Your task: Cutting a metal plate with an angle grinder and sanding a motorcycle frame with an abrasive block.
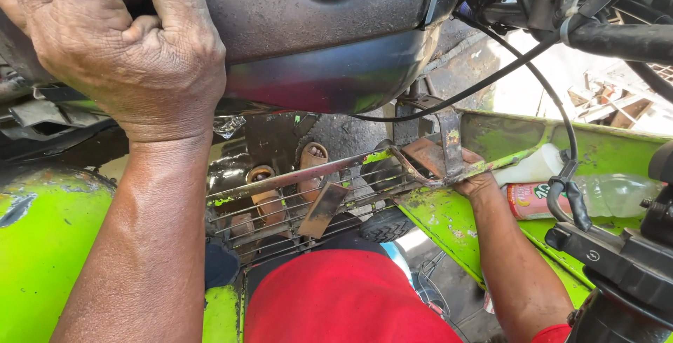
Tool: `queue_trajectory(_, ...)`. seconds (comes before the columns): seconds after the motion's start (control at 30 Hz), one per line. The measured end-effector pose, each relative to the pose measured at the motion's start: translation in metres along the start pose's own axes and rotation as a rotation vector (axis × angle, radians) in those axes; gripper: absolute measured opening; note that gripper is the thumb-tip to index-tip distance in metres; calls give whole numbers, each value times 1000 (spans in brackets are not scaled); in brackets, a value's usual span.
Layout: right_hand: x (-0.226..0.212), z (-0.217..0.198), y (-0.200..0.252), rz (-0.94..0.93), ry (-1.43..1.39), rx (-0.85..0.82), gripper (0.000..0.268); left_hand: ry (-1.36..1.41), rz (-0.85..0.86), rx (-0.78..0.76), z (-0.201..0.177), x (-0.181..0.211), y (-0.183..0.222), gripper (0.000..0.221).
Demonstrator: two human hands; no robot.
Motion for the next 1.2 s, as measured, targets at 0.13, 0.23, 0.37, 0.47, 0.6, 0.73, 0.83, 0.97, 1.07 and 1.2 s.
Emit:
queue_trajectory(0.13,5,-15,-5,-35,-46,15,42,-19,-19,10,3,-4,4,31)
queue_trajectory(0.23,6,-9,-3,-76,-8,75,31,-24,-26,-10,1,-3,1,33)
queue_trajectory(0.37,-3,19,14,-167,-32,29,47,7,1,-13,-2,1,-2,19)
queue_trajectory(0.47,-15,35,20,-241,-34,-53,55,18,8,-12,-3,3,-5,14)
queue_trajectory(0.6,5,71,11,170,-677,35,61,30,7,-24,-3,2,-1,19)
queue_trajectory(0.73,-3,12,-16,-143,-42,322,27,16,-15,-23,-1,-1,1,33)
queue_trajectory(0.83,-3,8,-25,-55,-249,73,35,12,6,-15,-2,0,-2,18)
queue_trajectory(0.97,6,16,-14,58,-341,1,49,7,-1,-13,2,-5,3,27)
queue_trajectory(1.07,6,-14,-8,25,-143,207,41,2,-18,-28,2,-4,4,31)
queue_trajectory(1.2,7,-14,-11,6,-156,113,44,4,-20,-19,1,-3,2,29)
Point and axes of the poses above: each hand's wrist, its own y-axis away from the middle knuckle, its own z-axis out of the palm, x = y × z, the point moved 5 cm from there along -y, towards the middle knuckle, and after that the axes turned 6 degrees about -x, right-handed, at the moved point
